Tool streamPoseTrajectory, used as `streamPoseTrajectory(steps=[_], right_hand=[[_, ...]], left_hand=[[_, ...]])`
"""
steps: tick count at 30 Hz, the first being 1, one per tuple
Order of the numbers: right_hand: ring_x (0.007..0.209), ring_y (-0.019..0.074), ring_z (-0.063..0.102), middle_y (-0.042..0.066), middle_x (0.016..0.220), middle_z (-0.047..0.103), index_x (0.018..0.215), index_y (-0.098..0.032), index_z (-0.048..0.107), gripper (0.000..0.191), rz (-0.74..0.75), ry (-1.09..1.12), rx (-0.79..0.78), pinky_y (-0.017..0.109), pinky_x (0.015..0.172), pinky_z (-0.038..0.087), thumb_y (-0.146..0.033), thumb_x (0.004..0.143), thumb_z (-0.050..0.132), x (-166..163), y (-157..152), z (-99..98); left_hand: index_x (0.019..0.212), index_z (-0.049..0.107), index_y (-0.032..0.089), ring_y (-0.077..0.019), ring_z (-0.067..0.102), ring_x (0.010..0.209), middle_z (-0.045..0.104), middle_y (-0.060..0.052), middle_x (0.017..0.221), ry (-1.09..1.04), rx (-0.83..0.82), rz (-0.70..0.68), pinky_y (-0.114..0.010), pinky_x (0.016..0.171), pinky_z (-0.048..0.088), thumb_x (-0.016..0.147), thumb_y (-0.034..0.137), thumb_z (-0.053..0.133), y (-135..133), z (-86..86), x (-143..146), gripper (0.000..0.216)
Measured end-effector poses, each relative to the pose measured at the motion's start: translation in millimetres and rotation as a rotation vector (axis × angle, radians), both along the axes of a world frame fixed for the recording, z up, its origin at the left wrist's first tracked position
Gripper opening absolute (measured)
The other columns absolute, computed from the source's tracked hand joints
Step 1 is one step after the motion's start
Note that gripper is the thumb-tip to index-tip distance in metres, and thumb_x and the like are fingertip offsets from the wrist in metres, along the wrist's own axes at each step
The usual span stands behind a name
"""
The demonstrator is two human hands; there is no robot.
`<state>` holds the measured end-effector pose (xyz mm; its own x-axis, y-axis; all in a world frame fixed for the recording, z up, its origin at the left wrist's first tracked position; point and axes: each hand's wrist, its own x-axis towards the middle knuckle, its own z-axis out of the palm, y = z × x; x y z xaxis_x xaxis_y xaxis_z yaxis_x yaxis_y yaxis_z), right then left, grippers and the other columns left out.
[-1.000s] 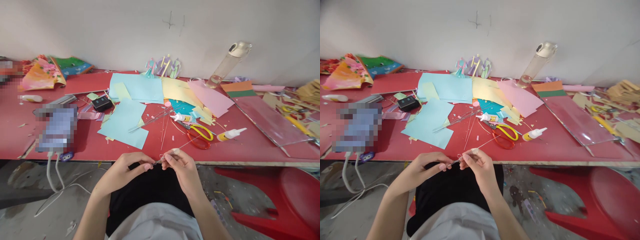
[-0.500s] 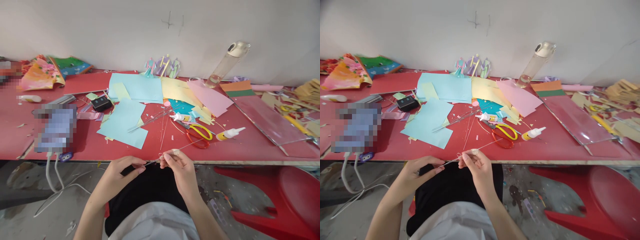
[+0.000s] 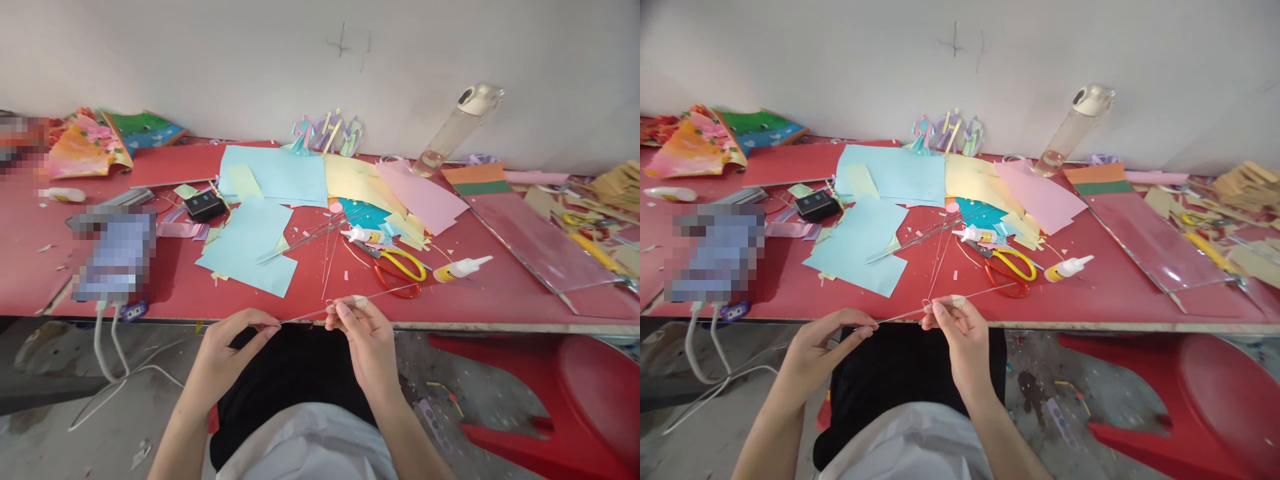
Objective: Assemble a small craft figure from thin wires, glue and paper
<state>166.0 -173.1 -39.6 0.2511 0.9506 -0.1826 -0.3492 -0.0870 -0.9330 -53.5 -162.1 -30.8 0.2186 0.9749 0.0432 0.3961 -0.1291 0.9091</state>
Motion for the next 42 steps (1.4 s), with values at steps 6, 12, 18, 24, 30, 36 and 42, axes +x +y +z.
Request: streamPoseTrajectory(steps=[6,12,18,24,30,36,42], right_hand=[[0.066,0.0137,0.067,0.001,0.077,0.071,0.086,-0.020,0.072,0.013,-0.004,0.009,-0.006,0.029,0.066,0.059,-0.032,0.083,0.076,-0.7,-0.1,1.0],[0.066,0.0133,0.066,0.001,0.077,0.071,0.086,-0.020,0.072,0.011,0.010,0.017,0.008,0.028,0.065,0.058,-0.031,0.084,0.075,-1.5,0.5,1.4],[0.067,0.0129,0.066,0.001,0.078,0.071,0.085,-0.021,0.072,0.010,0.018,0.023,0.009,0.027,0.065,0.058,-0.030,0.085,0.075,-2.2,0.1,-0.3],[0.067,0.0128,0.066,0.001,0.078,0.071,0.085,-0.021,0.071,0.010,0.023,0.022,0.010,0.027,0.065,0.058,-0.030,0.086,0.074,-2.3,-1.2,-0.5],[0.067,0.0134,0.067,0.001,0.078,0.071,0.085,-0.020,0.071,0.010,0.022,0.014,0.005,0.028,0.066,0.059,-0.030,0.085,0.074,-2.7,-0.5,-0.6],[0.067,0.0143,0.067,0.001,0.078,0.072,0.085,-0.020,0.071,0.011,0.017,0.016,-0.008,0.029,0.066,0.059,-0.031,0.085,0.075,-3.0,-1.1,0.0],[0.067,0.0142,0.066,0.001,0.078,0.072,0.084,-0.021,0.071,0.010,0.017,0.027,-0.005,0.029,0.066,0.058,-0.030,0.084,0.075,-3.6,-2.0,-0.2]], left_hand=[[0.087,0.071,0.023,-0.0149,0.070,0.083,0.075,0.000,0.088,-0.021,0.076,0.033,-0.023,0.078,0.053,0.090,0.022,0.065,-1.7,-1.9,2.5,0.006],[0.086,0.071,0.023,-0.0145,0.069,0.081,0.074,0.001,0.086,-0.056,0.065,0.032,-0.023,0.076,0.053,0.089,0.020,0.066,-1.8,-4.2,2.7,0.006],[0.085,0.071,0.023,-0.0149,0.069,0.081,0.074,0.000,0.086,-0.059,0.062,0.033,-0.023,0.076,0.053,0.088,0.019,0.068,-1.4,-4.7,2.3,0.006],[0.086,0.071,0.023,-0.0150,0.069,0.082,0.074,0.000,0.087,-0.065,0.048,0.035,-0.023,0.077,0.053,0.088,0.020,0.068,-1.1,-5.2,3.2,0.005],[0.085,0.072,0.022,-0.0158,0.069,0.079,0.074,-0.001,0.085,-0.065,0.038,0.040,-0.024,0.075,0.054,0.088,0.023,0.068,-0.2,-5.4,4.2,0.004],[0.084,0.072,0.021,-0.0179,0.069,0.079,0.074,-0.003,0.085,-0.057,0.023,0.046,-0.027,0.075,0.055,0.088,0.024,0.068,-0.5,-1.6,5.3,0.007],[0.083,0.072,0.020,-0.0177,0.069,0.078,0.074,-0.003,0.084,-0.060,0.013,0.060,-0.027,0.074,0.055,0.088,0.026,0.068,0.1,-0.7,5.7,0.008]])
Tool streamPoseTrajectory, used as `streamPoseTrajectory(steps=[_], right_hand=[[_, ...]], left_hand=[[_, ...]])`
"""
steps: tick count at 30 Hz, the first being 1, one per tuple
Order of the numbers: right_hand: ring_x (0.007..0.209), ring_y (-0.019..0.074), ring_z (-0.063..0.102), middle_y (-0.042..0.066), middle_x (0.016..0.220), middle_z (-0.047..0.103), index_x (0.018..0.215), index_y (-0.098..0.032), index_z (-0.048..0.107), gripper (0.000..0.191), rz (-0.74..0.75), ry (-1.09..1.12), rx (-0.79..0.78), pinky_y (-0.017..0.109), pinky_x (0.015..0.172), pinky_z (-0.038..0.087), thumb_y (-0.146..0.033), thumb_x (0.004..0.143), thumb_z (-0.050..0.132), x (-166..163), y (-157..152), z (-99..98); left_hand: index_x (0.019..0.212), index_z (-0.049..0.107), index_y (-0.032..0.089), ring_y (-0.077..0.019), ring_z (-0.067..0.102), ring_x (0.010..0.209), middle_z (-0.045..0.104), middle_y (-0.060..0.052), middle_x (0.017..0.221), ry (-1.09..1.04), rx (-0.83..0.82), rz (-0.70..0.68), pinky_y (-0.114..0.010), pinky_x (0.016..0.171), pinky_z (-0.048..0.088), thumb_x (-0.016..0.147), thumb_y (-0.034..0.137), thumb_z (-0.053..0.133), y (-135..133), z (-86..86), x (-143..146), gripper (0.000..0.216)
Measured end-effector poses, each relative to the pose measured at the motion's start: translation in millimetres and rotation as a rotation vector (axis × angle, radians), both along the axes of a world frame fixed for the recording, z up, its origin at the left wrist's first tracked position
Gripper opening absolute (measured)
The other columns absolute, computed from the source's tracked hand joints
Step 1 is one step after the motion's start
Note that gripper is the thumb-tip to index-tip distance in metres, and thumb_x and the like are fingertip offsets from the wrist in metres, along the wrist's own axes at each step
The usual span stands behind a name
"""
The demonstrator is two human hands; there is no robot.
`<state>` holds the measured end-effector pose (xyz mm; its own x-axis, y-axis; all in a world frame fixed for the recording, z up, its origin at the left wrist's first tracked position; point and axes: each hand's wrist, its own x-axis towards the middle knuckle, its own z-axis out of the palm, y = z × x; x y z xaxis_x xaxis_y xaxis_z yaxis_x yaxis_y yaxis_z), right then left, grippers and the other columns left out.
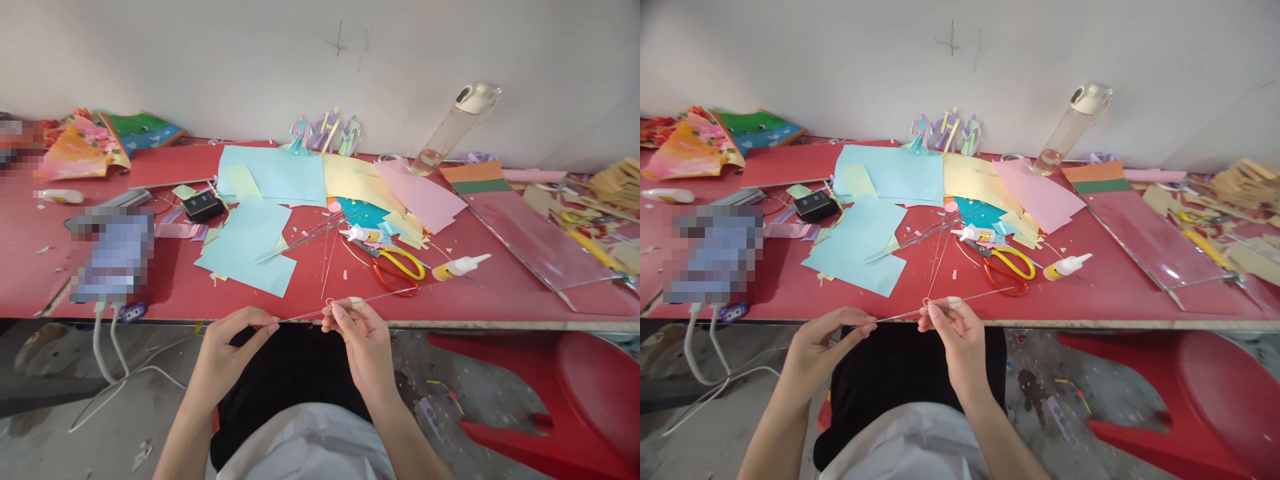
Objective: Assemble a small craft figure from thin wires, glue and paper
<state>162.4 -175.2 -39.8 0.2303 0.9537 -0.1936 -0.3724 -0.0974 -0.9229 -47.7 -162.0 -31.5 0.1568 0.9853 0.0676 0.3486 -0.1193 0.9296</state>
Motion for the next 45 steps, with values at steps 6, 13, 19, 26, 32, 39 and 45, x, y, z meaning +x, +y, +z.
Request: streamPoseTrajectory(steps=[6,13,19,26,32,39,45], right_hand=[[0.067,0.0138,0.066,0.001,0.079,0.072,0.085,-0.021,0.072,0.011,-0.006,0.004,-0.012,0.029,0.066,0.058,-0.031,0.084,0.076,0.5,-1.5,0.2],[0.065,0.0140,0.066,0.001,0.078,0.072,0.083,-0.020,0.072,0.012,-0.038,0.016,-0.019,0.030,0.066,0.059,-0.031,0.082,0.077,-0.3,1.4,-0.2],[0.065,0.0153,0.067,0.002,0.078,0.072,0.083,-0.020,0.072,0.014,-0.030,0.010,-0.028,0.031,0.065,0.060,-0.032,0.082,0.077,-1.0,2.1,0.9],[0.067,0.0151,0.068,0.001,0.077,0.072,0.086,-0.021,0.073,0.013,-0.002,-0.018,-0.027,0.030,0.067,0.060,-0.033,0.083,0.077,-3.4,-0.5,-2.7],[0.068,0.0148,0.069,0.001,0.078,0.072,0.088,-0.021,0.074,0.010,0.059,-0.045,0.014,0.028,0.068,0.059,-0.031,0.086,0.074,-3.6,-2.8,-3.0],[0.067,0.0155,0.069,0.001,0.076,0.072,0.084,-0.020,0.073,0.012,0.067,-0.041,0.017,0.029,0.065,0.060,-0.032,0.084,0.076,-4.7,-3.8,-2.5],[0.066,0.0169,0.070,0.001,0.073,0.073,0.084,-0.021,0.074,0.013,0.095,-0.093,0.016,0.030,0.066,0.060,-0.034,0.084,0.075,-4.5,-3.3,2.0]], left_hand=[[0.087,0.073,0.022,-0.0155,0.069,0.076,0.074,-0.001,0.082,0.019,-0.062,0.025,-0.023,0.074,0.056,0.086,0.031,0.070,1.4,-2.5,-2.3,0.009],[0.093,0.073,0.021,-0.0175,0.071,0.080,0.075,-0.003,0.086,0.030,-0.084,0.014,-0.025,0.075,0.057,0.087,0.036,0.069,1.2,-3.0,-6.9,0.016],[0.092,0.071,0.022,-0.0174,0.069,0.083,0.074,-0.003,0.090,0.156,0.082,-0.014,-0.027,0.077,0.054,0.094,0.030,0.060,3.2,7.4,-0.8,0.013],[0.099,0.069,0.020,-0.0205,0.065,0.088,0.073,-0.005,0.094,0.363,0.392,-0.114,-0.033,0.080,0.051,0.097,0.022,0.056,11.4,29.7,23.3,0.013],[0.104,0.068,0.021,-0.0203,0.066,0.087,0.073,-0.004,0.097,0.315,0.285,-0.230,-0.031,0.076,0.051,0.096,0.022,0.057,21.4,34.7,46.6,0.013],[0.103,0.068,0.024,-0.0169,0.067,0.084,0.072,-0.003,0.095,0.151,0.101,-0.278,-0.026,0.074,0.052,0.096,0.019,0.056,24.6,34.9,49.4,0.016],[0.098,0.068,0.025,-0.0147,0.067,0.077,0.072,0.000,0.090,0.204,0.094,-0.282,-0.023,0.070,0.052,0.096,0.021,0.055,24.2,38.6,47.2,0.014]])
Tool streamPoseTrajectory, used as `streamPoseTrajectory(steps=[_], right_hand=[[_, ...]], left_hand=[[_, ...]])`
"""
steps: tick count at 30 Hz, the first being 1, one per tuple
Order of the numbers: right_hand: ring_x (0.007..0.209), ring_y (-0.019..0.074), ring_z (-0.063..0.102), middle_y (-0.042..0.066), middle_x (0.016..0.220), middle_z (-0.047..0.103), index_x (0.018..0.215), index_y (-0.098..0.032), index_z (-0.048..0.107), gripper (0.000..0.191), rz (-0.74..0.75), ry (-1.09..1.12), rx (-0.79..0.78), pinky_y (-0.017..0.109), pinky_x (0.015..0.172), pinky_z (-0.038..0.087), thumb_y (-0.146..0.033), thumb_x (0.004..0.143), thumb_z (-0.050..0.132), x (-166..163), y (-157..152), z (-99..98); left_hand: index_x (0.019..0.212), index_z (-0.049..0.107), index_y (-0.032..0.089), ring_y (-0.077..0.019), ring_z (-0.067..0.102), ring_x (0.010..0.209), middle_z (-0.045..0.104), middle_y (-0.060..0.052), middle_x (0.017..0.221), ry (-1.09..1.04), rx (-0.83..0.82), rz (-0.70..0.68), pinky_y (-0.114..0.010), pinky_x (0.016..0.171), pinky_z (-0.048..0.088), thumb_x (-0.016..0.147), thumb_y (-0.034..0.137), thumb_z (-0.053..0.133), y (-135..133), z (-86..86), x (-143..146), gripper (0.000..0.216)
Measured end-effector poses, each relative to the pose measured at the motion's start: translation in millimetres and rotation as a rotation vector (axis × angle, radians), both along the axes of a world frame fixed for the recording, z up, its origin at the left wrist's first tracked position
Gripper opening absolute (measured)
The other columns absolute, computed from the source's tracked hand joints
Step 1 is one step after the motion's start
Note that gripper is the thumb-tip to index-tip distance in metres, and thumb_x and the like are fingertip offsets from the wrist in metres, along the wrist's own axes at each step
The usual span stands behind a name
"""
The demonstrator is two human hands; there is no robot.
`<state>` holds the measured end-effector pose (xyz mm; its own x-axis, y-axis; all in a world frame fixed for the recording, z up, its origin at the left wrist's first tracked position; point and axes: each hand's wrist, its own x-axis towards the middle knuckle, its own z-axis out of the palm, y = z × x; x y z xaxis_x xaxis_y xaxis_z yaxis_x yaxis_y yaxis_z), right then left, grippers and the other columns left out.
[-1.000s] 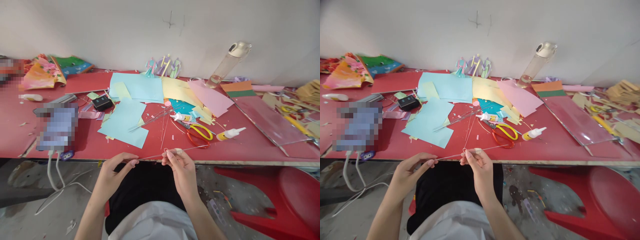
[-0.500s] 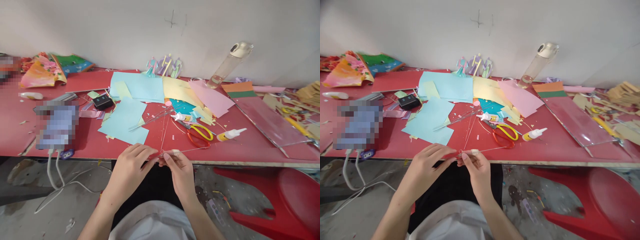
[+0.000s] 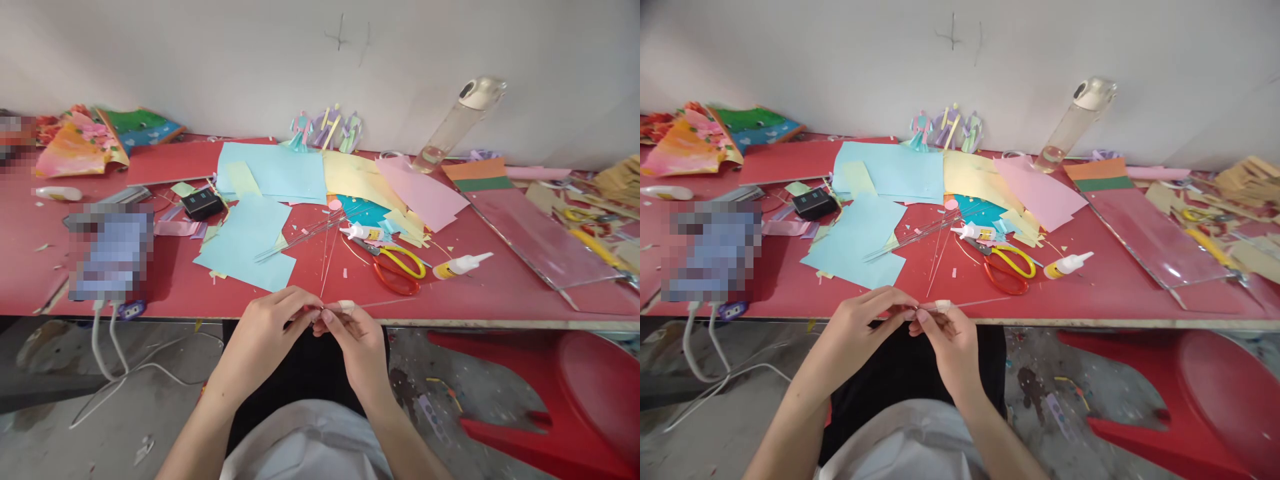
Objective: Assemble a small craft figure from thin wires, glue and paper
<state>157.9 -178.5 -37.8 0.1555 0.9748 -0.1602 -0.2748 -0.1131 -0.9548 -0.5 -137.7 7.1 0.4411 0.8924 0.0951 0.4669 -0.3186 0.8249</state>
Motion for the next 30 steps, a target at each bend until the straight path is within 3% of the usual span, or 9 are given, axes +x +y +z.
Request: streamPoseTrajectory(steps=[17,30], right_hand=[[0.068,0.0163,0.069,0.002,0.078,0.073,0.088,-0.021,0.073,0.015,0.136,-0.109,0.003,0.028,0.066,0.060,-0.036,0.089,0.069,5.7,3.3,11.2],[0.066,0.0134,0.067,0.000,0.073,0.070,0.085,-0.021,0.071,0.015,0.149,-0.079,0.008,0.023,0.064,0.057,-0.035,0.089,0.069,7.6,5.8,8.0]], left_hand=[[0.093,0.066,0.027,-0.0135,0.067,0.078,0.073,0.005,0.089,0.072,-0.015,-0.060,-0.022,0.072,0.047,0.095,0.021,0.058,10.9,0.9,-8.9,0.010],[0.092,0.065,0.026,-0.0091,0.067,0.083,0.072,0.008,0.090,0.010,-0.161,-0.129,-0.017,0.074,0.047,0.093,0.016,0.060,13.0,10.4,-8.3,0.011]])
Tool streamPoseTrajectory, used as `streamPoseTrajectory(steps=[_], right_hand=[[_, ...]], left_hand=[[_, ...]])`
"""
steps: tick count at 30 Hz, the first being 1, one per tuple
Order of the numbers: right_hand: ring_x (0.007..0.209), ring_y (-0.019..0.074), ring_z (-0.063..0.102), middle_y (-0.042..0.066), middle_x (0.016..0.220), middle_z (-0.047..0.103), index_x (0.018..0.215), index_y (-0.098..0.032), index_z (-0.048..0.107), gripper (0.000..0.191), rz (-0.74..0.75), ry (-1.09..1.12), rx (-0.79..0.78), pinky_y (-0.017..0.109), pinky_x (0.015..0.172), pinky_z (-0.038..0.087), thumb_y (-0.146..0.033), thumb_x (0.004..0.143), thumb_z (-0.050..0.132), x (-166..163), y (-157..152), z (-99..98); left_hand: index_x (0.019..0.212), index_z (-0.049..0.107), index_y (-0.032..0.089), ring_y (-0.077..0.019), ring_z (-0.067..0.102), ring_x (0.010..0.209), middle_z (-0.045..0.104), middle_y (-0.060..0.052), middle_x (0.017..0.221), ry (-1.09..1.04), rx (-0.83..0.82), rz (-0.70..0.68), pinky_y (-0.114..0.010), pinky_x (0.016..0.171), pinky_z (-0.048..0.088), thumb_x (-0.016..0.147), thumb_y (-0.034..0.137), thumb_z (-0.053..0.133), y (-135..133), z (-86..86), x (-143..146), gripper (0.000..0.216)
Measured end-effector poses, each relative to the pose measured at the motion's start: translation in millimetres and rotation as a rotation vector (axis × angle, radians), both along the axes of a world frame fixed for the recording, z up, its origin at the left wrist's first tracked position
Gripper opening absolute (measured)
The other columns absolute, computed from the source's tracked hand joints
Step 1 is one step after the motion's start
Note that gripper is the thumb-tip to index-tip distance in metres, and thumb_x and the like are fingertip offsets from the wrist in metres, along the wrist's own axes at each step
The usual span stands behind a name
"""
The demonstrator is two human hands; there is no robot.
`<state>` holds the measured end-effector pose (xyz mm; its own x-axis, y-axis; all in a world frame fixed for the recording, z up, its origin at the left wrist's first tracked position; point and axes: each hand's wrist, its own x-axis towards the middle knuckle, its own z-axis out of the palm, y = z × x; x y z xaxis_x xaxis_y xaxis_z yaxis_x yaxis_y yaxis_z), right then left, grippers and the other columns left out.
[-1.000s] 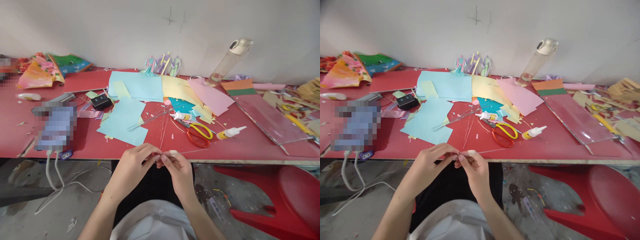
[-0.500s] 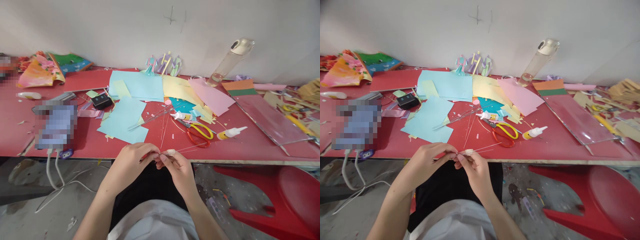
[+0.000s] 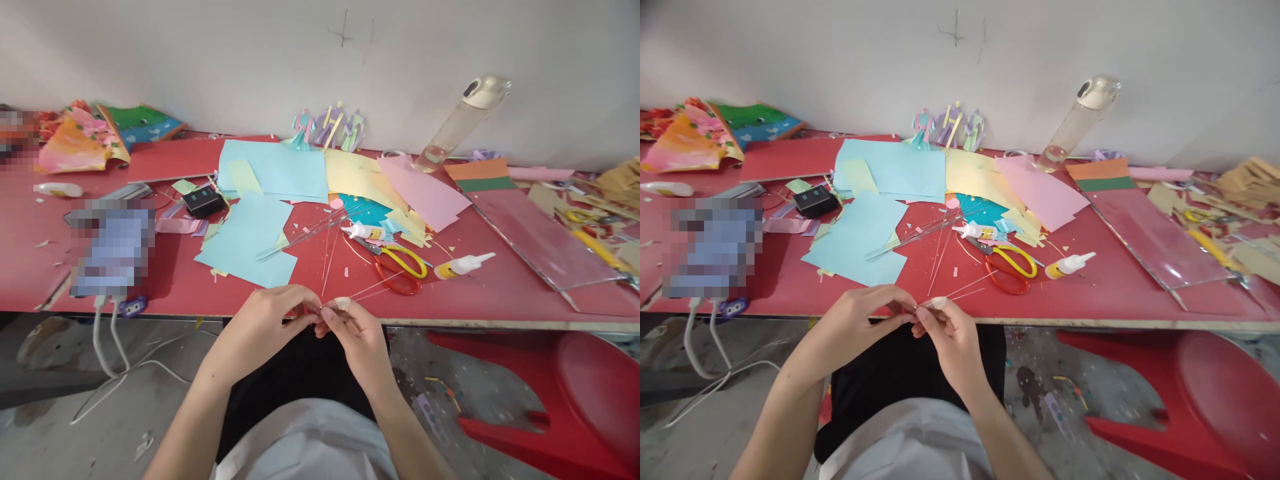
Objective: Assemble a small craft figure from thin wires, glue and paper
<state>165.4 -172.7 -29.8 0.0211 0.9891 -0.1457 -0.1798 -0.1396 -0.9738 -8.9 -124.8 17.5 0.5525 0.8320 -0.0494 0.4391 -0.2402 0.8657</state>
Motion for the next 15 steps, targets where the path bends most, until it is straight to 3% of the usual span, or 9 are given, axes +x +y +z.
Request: streamPoseTrajectory(steps=[15], right_hand=[[0.068,0.0128,0.066,0.000,0.077,0.071,0.086,-0.023,0.071,0.012,0.006,-0.046,0.061,0.023,0.066,0.057,-0.033,0.091,0.068,2.3,1.1,-3.0]], left_hand=[[0.088,0.065,0.023,-0.0087,0.068,0.077,0.071,0.006,0.082,-0.088,-0.021,0.031,-0.014,0.070,0.049,0.091,0.019,0.063,2.2,-6.1,0.4,0.005]])
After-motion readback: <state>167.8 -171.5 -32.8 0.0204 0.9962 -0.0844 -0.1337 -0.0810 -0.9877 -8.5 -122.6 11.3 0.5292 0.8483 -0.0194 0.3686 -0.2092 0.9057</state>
